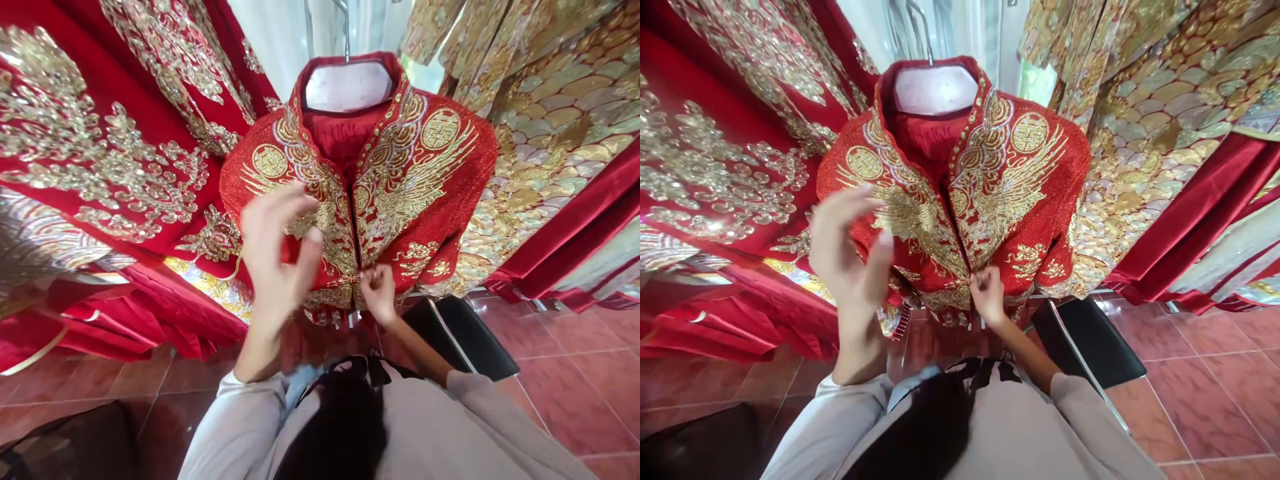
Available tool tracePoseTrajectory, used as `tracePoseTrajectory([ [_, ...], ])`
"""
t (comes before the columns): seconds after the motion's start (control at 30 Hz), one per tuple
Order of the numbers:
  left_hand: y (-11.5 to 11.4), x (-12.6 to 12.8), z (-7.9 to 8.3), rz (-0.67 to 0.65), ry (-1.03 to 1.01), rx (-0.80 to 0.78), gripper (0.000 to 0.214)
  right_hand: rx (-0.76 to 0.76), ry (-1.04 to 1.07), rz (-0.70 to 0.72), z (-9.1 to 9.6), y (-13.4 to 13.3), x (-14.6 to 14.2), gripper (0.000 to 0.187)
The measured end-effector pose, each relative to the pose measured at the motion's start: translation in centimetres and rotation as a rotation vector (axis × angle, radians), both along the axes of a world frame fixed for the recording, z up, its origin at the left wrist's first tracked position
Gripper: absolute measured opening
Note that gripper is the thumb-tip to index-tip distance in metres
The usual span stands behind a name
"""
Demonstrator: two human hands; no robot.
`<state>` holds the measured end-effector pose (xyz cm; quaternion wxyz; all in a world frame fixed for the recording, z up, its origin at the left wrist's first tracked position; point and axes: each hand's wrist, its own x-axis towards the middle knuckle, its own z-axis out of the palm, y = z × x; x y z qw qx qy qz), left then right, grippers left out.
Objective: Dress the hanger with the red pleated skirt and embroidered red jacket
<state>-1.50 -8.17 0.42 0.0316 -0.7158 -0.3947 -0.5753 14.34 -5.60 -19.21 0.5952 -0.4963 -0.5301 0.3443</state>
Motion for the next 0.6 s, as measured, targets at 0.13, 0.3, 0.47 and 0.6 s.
tracePoseTrajectory([
  [0.13, 7.3, -5.0, -1.3, 0.341, 0.029, 0.037, 0.070, -0.170, 0.005, 0.007, -5.5, -5.5, 1.2, 0.032],
  [0.3, 11.8, -7.4, -1.3, 0.385, -0.020, -0.156, 0.091, -0.297, -0.090, -0.034, -8.8, -7.6, 2.0, 0.028],
  [0.47, 11.7, -8.3, 0.8, 0.481, -0.013, -0.139, 0.035, -0.289, -0.242, -0.168, -9.2, -7.8, 7.3, 0.023],
  [0.6, 11.8, -10.7, 2.6, 0.312, -0.024, -0.261, 0.042, -0.215, -0.378, -0.244, -3.6, -6.4, 13.6, 0.019],
])
